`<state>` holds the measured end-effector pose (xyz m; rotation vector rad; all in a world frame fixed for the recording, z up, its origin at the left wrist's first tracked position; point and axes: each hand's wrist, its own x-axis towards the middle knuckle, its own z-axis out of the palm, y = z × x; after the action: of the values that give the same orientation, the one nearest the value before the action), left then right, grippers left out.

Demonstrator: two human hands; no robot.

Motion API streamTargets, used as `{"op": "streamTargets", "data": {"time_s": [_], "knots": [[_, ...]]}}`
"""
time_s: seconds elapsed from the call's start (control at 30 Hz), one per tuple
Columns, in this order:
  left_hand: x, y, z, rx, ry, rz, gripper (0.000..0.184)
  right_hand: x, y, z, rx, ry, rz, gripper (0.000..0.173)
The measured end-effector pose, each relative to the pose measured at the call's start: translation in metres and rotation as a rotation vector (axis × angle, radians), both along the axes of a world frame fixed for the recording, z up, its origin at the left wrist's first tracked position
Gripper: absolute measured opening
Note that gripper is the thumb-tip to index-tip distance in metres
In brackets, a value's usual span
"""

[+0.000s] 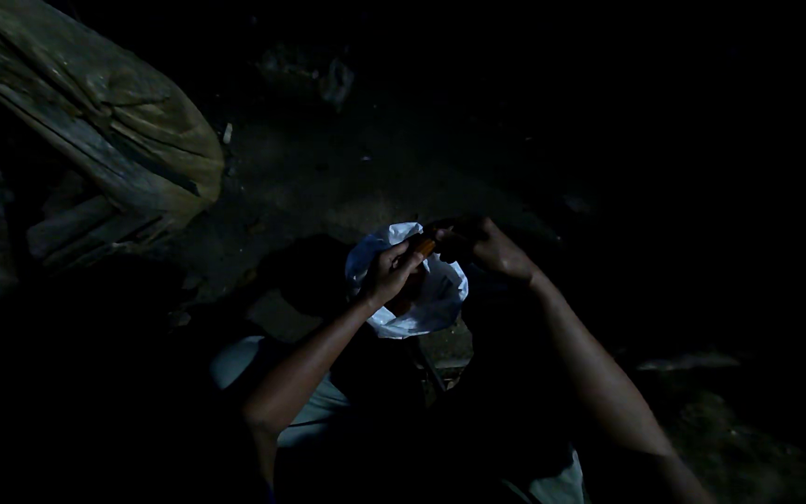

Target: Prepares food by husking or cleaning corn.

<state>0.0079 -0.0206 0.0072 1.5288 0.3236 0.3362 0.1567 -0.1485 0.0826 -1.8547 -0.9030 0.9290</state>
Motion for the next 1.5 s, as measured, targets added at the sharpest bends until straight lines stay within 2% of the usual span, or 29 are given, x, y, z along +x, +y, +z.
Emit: {"op": "streamTargets", "data": {"time_s": [0.27, 0.5, 0.83, 1.2, 1.4, 1.5], "knots": [[0.001, -0.001, 0.0, 0.028, 0.017, -0.005, 0.039, 0.002, 0.001, -0.005, 0.013, -0.023, 0.036, 0.028], [0.002, -0.002, -0.01, 0.063, 0.035, 0.065, 0.037, -0.001, 0.004, -0.011, 0.004, -0.059, 0.034, 0.03], [0.004, 0.0, -0.01, -0.144, -0.01, 0.053, 0.037, 0.002, 0.001, -0.004, 0.013, -0.012, 0.07, 0.029], [0.004, -0.002, -0.01, -0.104, 0.004, 0.084, 0.037, 0.0, 0.003, -0.008, -0.006, -0.102, 0.12, 0.03], [0.002, 0.0, -0.011, 0.082, 0.083, 0.078, 0.032, -0.005, 0.005, -0.01, -0.018, -0.315, 0.21, 0.032], [0.002, -0.001, -0.01, 0.044, 0.067, 0.046, 0.034, -0.003, 0.005, -0.005, -0.064, -0.248, 0.175, 0.034]]}}
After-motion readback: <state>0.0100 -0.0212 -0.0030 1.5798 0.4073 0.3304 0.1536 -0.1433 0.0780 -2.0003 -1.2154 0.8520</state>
